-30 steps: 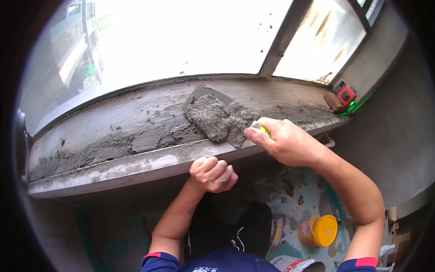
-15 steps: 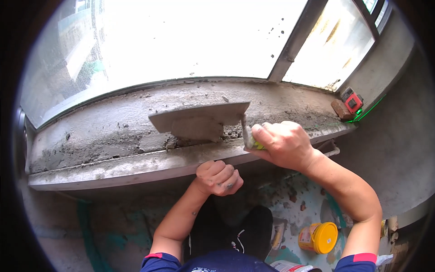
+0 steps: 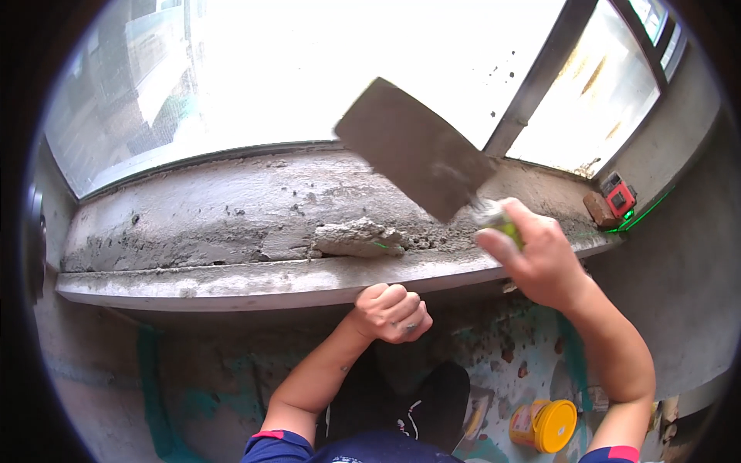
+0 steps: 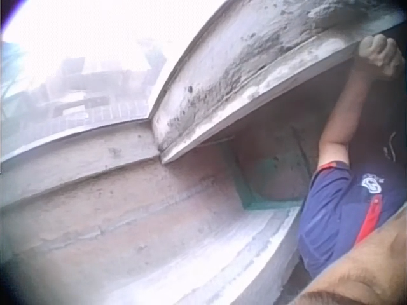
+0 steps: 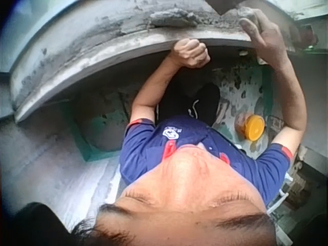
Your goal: The person applies plaster to the edges of a concrete wall and window sill using a trowel and a hawk, smoothing the material along the corners and surfaces.
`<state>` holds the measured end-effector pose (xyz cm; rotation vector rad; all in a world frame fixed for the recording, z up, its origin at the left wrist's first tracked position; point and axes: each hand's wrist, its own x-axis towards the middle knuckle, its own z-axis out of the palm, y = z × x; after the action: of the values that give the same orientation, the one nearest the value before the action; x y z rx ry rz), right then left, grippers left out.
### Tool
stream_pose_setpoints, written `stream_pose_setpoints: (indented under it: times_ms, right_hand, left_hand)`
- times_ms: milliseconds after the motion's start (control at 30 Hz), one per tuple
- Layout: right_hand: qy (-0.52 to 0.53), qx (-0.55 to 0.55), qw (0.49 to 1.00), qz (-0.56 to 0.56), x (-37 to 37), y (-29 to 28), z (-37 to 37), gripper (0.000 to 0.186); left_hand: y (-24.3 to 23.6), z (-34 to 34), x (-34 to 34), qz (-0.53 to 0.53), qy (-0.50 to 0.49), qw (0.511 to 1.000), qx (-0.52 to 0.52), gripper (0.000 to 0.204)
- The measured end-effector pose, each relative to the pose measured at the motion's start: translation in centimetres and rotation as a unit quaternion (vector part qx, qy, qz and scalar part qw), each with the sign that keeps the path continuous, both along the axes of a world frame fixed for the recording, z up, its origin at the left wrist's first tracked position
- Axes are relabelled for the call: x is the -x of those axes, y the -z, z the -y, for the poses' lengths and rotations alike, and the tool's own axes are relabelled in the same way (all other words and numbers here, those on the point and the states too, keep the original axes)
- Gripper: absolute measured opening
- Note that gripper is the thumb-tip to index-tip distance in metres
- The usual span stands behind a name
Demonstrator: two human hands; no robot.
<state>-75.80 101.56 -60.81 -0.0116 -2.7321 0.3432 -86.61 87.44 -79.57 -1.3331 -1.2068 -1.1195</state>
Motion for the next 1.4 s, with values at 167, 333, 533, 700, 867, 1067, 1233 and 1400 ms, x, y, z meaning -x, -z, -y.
stream_pose_setpoints:
  times_ms: [167,333,533,700,867,1067,1233,1400]
  right_hand:
    - [0.14,0.434,0.824,0.337,-0.4,-2.3,0.4,0.043]
    - [0.091,0.525,0.755,0.382,3.6,-0.8,4.5,0.046]
    - [-0.039,0.301,0.899,0.315,9.8,1.8,11.0,0.057]
    - [0.02,0.252,0.898,0.361,11.0,-2.8,12.1,0.058]
    - [0.027,0.039,0.908,0.416,6.8,-5.1,9.3,0.065]
    - [0.056,0.093,0.926,0.361,-0.2,-1.8,-1.5,0.051]
    - [0.194,0.26,0.885,0.334,-7.5,0.1,-9.5,0.043]
    - [0.356,0.318,0.839,0.262,-15.2,-1.3,-13.3,0.039]
  left_hand:
    - [0.1,0.2,0.1,-0.002,-0.001,1.0,0.005,0.017]
    - [0.5,0.8,0.0,-0.026,0.015,0.997,0.067,0.015]
    - [1.9,0.9,0.1,0.033,0.083,0.995,0.045,0.011]
    - [0.4,0.6,0.2,-0.019,0.036,0.997,0.063,0.017]
    - [1.0,0.7,0.6,-0.028,0.025,0.998,0.051,0.013]
    - [0.4,0.9,0.3,-0.022,0.029,0.996,0.082,0.018]
    - [-0.1,0.4,0.2,-0.029,0.044,0.997,0.05,0.013]
    - [0.1,0.6,0.1,-0.039,0.009,0.997,0.073,0.011]
